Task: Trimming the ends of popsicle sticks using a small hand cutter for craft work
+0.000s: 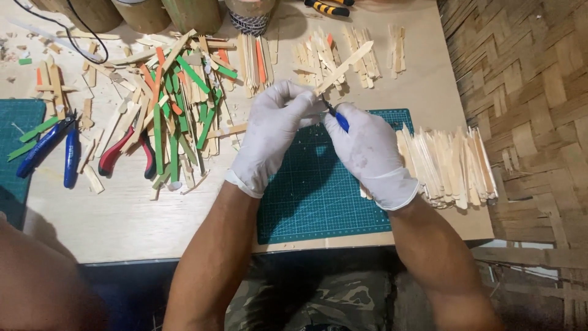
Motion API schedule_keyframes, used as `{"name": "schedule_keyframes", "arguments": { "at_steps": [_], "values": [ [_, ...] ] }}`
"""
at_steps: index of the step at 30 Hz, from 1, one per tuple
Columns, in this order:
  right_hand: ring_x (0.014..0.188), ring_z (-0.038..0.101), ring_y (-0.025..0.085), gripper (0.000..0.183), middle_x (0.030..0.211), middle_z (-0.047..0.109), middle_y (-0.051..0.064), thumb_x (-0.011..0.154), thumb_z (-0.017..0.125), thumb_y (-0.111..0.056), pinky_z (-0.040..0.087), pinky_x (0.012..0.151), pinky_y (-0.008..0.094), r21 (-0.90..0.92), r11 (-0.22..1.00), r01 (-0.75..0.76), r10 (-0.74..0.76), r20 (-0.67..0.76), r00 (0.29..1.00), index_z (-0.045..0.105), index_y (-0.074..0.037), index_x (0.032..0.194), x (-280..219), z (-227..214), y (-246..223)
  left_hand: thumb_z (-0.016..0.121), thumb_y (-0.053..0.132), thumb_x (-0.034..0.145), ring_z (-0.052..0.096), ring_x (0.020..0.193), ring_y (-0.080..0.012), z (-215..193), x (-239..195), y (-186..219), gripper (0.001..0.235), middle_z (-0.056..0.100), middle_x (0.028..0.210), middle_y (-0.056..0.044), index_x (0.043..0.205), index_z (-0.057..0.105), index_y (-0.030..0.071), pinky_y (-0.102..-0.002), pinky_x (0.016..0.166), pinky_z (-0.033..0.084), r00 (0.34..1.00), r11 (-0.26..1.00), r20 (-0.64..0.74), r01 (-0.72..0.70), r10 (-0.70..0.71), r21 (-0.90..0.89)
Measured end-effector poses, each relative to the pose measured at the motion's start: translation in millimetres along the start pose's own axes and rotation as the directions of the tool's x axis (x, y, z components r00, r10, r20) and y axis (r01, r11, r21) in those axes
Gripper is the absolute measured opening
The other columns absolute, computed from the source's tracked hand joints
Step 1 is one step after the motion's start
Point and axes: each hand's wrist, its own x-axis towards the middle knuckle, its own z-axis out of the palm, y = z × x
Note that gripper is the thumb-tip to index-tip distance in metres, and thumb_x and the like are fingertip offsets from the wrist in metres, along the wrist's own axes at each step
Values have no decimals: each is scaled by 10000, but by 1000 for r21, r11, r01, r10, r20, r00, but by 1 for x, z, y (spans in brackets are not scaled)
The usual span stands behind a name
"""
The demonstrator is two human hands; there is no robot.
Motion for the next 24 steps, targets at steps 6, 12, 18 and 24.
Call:
{"name": "schedule_keyframes", "arguments": {
  "at_steps": [6,12,18,24],
  "values": [
    [818,748,337,416,773,727,95,1063,520,-547,567,716,438,17,1000,-6,5,30,1000,716,-180,1072,-2,-5,-4,736,149,811,755,924,-268,0,1,-1,165,678,917,-139,888,701,7,-404,851,668,1000,1000,-12,-8,8,28],
    [816,749,336,440,767,726,104,1069,527,-561,576,698,441,18,1000,21,-21,10,1000,716,-163,1067,0,-2,1,722,134,811,748,918,-277,4,0,2,168,646,908,-135,894,699,-11,-431,863,666,1000,999,-10,-5,5,32],
    [777,747,317,389,727,712,68,1063,552,-522,573,686,423,5,1000,8,-8,11,1000,720,-171,1076,0,-3,-2,719,119,813,769,930,-309,3,3,-5,157,665,907,-153,893,715,-16,-412,866,663,999,999,-30,-10,11,33],
    [761,745,330,393,722,712,84,1061,562,-528,573,669,433,39,999,13,-13,3,1000,725,-170,1052,-3,-5,-5,718,131,814,762,948,-295,4,2,-3,147,662,918,-136,881,715,0,-410,879,651,999,997,-41,-19,22,69]
  ]
}}
